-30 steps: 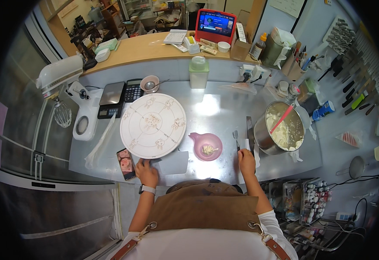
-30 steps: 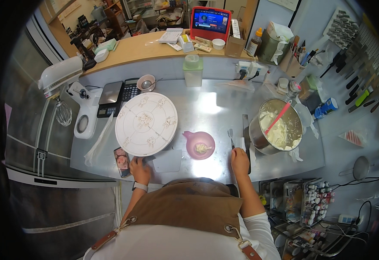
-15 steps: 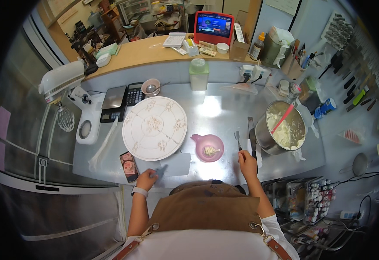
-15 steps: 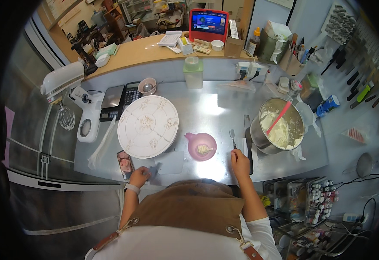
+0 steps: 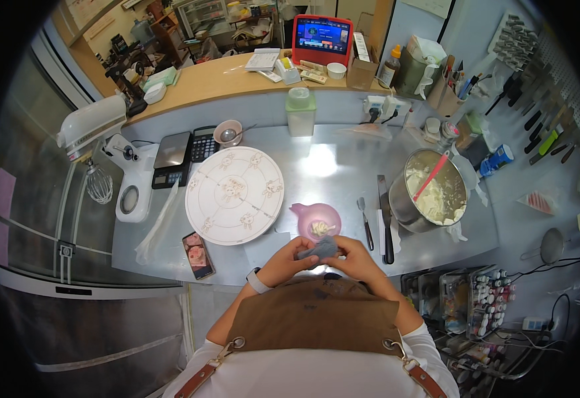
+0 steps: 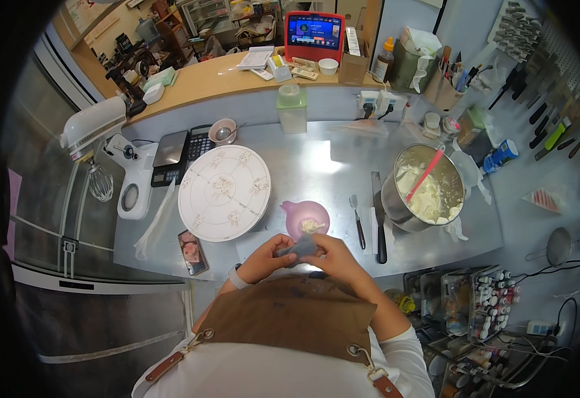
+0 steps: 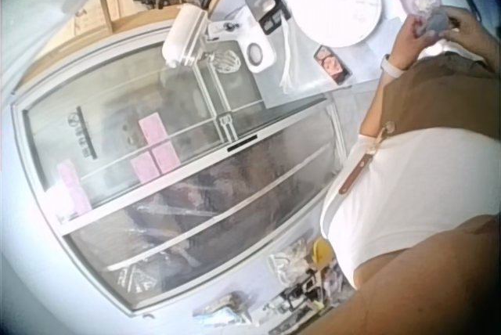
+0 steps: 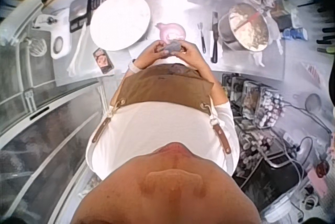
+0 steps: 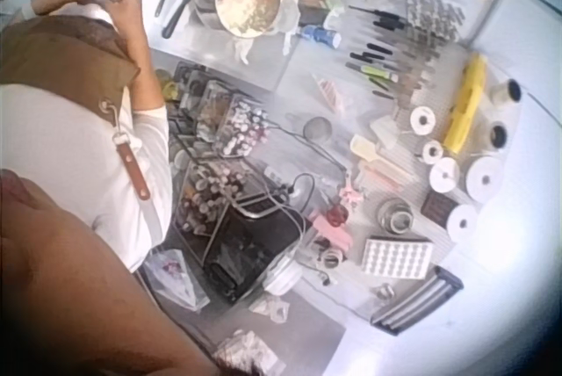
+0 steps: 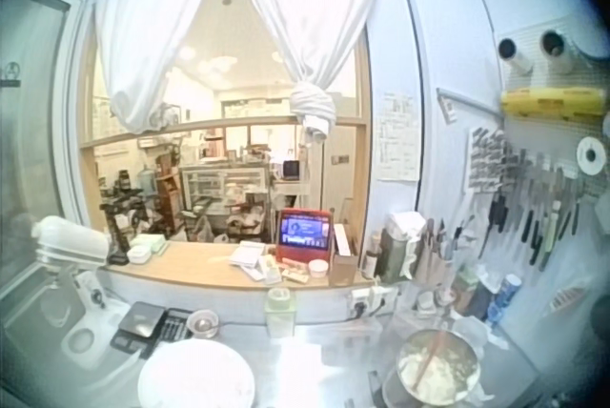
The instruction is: The person scoops white frosting from a large metal bowl into a small pink bowl, then adds pink food coloring and stirs to mix. The person uses a spatula and a spoon during the process.
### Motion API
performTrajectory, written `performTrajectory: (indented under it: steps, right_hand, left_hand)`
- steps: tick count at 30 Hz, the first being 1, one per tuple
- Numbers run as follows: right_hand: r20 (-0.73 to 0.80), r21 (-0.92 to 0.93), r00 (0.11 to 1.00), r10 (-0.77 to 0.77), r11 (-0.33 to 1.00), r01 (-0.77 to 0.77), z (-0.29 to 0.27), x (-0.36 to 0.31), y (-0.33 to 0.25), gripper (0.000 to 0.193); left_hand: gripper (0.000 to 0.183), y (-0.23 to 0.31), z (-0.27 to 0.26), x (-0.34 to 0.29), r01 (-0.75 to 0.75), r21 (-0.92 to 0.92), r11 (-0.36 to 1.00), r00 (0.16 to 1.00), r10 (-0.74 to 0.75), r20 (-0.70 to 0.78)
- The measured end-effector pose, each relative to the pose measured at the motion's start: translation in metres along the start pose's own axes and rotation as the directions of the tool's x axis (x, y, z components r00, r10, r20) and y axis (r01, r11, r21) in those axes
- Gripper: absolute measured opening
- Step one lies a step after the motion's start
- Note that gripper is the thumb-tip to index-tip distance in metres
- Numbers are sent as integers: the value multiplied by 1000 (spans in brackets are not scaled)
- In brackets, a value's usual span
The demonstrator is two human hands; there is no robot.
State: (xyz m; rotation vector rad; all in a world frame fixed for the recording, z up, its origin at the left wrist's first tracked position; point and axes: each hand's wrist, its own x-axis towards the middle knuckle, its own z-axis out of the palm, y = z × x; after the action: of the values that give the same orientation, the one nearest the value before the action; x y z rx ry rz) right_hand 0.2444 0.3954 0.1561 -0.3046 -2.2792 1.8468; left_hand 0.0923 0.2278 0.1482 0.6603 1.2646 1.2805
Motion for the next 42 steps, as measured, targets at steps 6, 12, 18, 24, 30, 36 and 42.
performTrajectory:
  steps: [6, 12, 18, 24, 30, 36, 42]
  right_hand:
    - [-388, 368, 910, 144, 930, 10, -54, 13, 5, 16]
    - [-536, 288, 808, 242, 953, -95, -85, 50, 33, 44]
    - [-337, 302, 868, 365, 915, -268, -78, 32, 65, 36]
    - [-272, 316, 810, 519, 844, -434, -54, -6, 93, 20]
    - [-196, 334, 772, 604, 782, -527, -35, -27, 110, 20]
    - [-129, 312, 767, 629, 760, -571, -16, -21, 124, 22]
    - [-33, 214, 801, 598, 787, -579, -1, -14, 128, 23]
  left_hand:
    - [37, -19, -26, -18, -26, -223, 975, 998, 12, -60]
    - [41, -72, -67, -40, -295, -619, 728, 926, 58, -373]
    - [51, -92, -105, -31, -578, -660, 480, 799, 165, -579]
    - [54, -90, -117, -10, -596, -677, 433, 790, 161, -592]
    - [72, -89, -116, -26, -488, -626, 608, 868, 264, -420]
    - [68, -98, -112, -39, -126, -305, 944, 957, 34, -288]
    - [50, -123, -108, -27, 109, 508, 854, 940, 78, -332]
